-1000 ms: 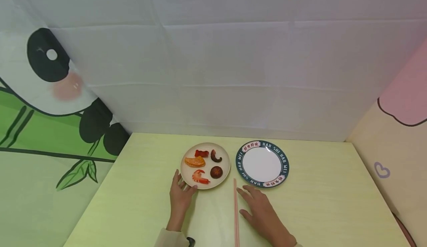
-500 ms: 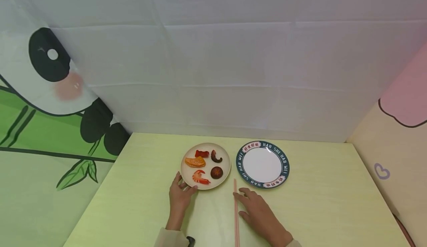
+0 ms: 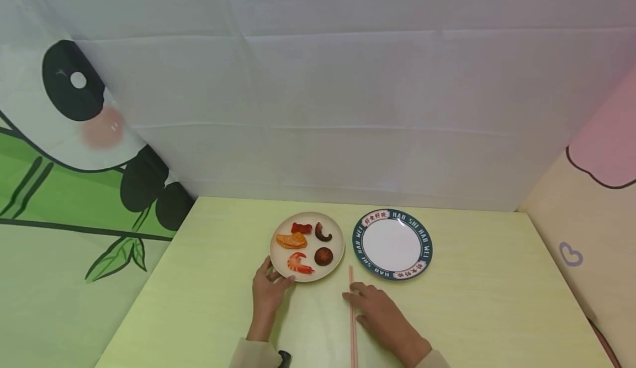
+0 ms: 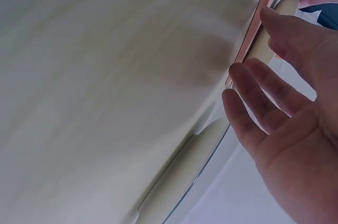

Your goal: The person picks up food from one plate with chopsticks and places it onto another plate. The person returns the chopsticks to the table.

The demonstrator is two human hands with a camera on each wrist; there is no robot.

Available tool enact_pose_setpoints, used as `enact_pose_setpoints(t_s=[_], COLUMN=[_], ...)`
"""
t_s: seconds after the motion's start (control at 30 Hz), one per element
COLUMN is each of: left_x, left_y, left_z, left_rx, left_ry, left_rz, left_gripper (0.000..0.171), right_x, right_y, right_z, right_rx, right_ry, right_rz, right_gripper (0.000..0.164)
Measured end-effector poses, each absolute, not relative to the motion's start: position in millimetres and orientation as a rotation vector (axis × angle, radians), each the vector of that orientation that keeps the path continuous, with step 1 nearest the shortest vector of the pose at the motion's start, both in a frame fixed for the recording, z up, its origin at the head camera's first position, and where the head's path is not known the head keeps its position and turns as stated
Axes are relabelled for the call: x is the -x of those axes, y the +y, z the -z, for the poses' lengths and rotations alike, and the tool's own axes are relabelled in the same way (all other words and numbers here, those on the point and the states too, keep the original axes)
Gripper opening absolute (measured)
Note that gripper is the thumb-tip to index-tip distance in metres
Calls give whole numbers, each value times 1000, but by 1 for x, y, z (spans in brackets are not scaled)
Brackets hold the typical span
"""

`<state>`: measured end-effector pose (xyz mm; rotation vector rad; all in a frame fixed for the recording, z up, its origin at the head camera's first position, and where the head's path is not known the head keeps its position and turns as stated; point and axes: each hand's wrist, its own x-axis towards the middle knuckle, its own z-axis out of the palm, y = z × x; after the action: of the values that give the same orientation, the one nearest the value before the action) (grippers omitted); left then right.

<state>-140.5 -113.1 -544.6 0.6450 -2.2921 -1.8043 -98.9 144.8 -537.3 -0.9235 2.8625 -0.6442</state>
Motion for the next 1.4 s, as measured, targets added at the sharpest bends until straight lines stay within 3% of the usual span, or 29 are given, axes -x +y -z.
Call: enact_pose_setpoints(t_s=[0.43,1.4], left_x=[142,139], left_y=[-113,-114], left_z=[544,543], left_rx=[-637,-625], left_ry=[-2267,-2256], left_rz=[1825,1825], left_gripper=[83,82], right_x=[105,126], right_y=[141,138], right_z=[539,533], right_rx=[1139,1504], right_ry=[2919,2855], right_rz=[627,460], right_gripper=[24,15])
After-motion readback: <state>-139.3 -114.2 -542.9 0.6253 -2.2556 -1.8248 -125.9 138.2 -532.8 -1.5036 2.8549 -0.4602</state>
